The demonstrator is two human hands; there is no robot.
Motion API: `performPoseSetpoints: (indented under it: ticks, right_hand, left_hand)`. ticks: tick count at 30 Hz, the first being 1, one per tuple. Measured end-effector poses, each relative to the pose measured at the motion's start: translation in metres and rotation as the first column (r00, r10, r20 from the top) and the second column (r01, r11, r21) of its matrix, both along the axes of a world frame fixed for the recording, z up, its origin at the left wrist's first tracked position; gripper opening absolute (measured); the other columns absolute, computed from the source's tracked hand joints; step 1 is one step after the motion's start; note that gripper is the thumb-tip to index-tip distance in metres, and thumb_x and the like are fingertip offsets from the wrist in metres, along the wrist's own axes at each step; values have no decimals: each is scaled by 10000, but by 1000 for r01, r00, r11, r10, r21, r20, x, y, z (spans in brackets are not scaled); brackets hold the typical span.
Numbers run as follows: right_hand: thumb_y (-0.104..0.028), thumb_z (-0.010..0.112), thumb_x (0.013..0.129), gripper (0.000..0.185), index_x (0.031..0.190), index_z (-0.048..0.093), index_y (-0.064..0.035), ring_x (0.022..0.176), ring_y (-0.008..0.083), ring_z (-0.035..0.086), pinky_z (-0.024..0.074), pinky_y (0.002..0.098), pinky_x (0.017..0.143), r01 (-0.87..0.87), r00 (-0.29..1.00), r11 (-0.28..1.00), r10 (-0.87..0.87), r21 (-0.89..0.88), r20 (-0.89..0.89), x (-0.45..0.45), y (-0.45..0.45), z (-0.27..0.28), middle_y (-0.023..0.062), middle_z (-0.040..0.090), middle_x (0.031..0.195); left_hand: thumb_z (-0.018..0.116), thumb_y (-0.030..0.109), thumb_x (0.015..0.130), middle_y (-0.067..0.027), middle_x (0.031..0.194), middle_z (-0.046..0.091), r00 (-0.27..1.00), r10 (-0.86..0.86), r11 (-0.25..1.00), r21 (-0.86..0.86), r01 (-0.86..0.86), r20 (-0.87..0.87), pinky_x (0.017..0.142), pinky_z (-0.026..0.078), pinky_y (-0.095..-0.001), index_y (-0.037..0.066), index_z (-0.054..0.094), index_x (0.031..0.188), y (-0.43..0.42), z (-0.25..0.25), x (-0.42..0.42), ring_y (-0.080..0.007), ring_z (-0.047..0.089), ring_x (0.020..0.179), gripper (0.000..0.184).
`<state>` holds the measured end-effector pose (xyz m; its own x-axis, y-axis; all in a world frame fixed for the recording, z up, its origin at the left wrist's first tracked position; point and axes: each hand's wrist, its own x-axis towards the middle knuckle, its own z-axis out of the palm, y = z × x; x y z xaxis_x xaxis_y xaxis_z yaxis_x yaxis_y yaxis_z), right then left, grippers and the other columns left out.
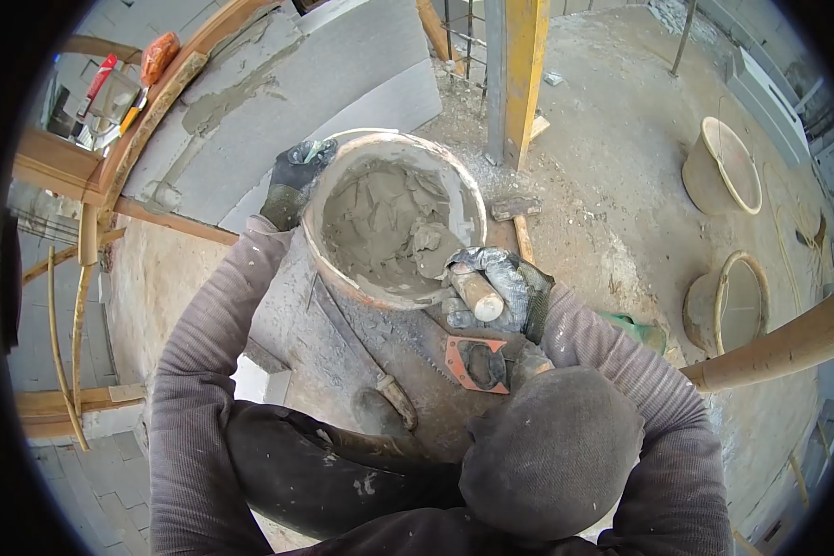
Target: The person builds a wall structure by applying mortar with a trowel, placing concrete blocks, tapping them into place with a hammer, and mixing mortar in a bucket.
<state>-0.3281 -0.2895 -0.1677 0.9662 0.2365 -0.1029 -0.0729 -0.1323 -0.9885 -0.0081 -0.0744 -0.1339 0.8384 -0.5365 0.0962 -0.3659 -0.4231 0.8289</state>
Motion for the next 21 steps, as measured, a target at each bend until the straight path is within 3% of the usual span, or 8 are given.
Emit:
performPoseSetpoints:
  ticks: [4,5,6,8,10,16,17,21]
  right_hand:
    - [-196,560,956,228,1105,571,-24,806,221,672,608,354,672,42,973,999,-39,-11,228,-3,-3,-33,110,637,957]
    - [-200,623,910,261,1104,600,-27,803,204,673,600,333,674,230,937,863,-72,450,-341,-1,-13,-32,101,656,962]
    - [-204,687,863,302,1103,629,-30,800,187,673,591,312,676,587,630,523,183,617,-755,3,-18,-31,91,675,967]
    - [-155,632,906,228,1085,641,-14,665,161,660,577,280,552,621,538,659,34,423,-842,21,-30,-2,73,681,877]
    - [-160,642,904,210,1055,660,-16,597,161,646,569,271,526,517,648,757,-42,399,-760,33,-53,-14,49,676,819]
    - [-170,662,898,205,1042,678,-25,620,138,647,558,247,523,393,726,886,-134,247,-675,84,-39,46,47,673,815]
    - [-170,655,906,182,1027,687,-37,642,132,653,562,251,533,213,840,969,-118,123,-530,90,-36,47,43,676,822]
    - [-199,697,875,208,1010,702,-41,663,118,658,561,259,543,225,781,973,-215,-57,-586,99,-17,79,56,690,839]
  left_hand:
    - [707,315,872,-11,758,684,993,100,981,159,-108,59,629,495,-308,32,715,945,-19,12,-12,-90,558,668,292]
    - [704,346,866,-43,756,691,992,18,971,233,-47,126,637,503,-322,38,710,928,-27,17,-17,-120,587,663,314]
    - [700,377,861,-76,754,698,981,-70,950,312,10,182,645,511,-337,44,706,912,-34,23,-24,-150,615,658,337]
    - [693,406,856,-99,766,700,961,-133,943,331,47,244,655,519,-348,57,701,895,-43,28,-32,-186,637,670,351]
    - [685,434,851,-121,779,702,930,-199,931,355,82,309,666,527,-360,69,697,878,-49,30,-34,-222,659,682,366]
    - [656,473,848,-122,803,703,917,-300,888,428,168,261,694,543,-390,93,694,875,-39,31,-31,-287,682,734,383]
    - [656,473,848,-122,803,703,917,-304,886,430,173,257,694,543,-390,93,694,875,-39,27,-31,-287,682,734,383]
    - [655,473,850,-133,793,698,879,-343,907,359,219,331,678,543,-400,87,701,885,-41,20,-30,-298,684,733,390]
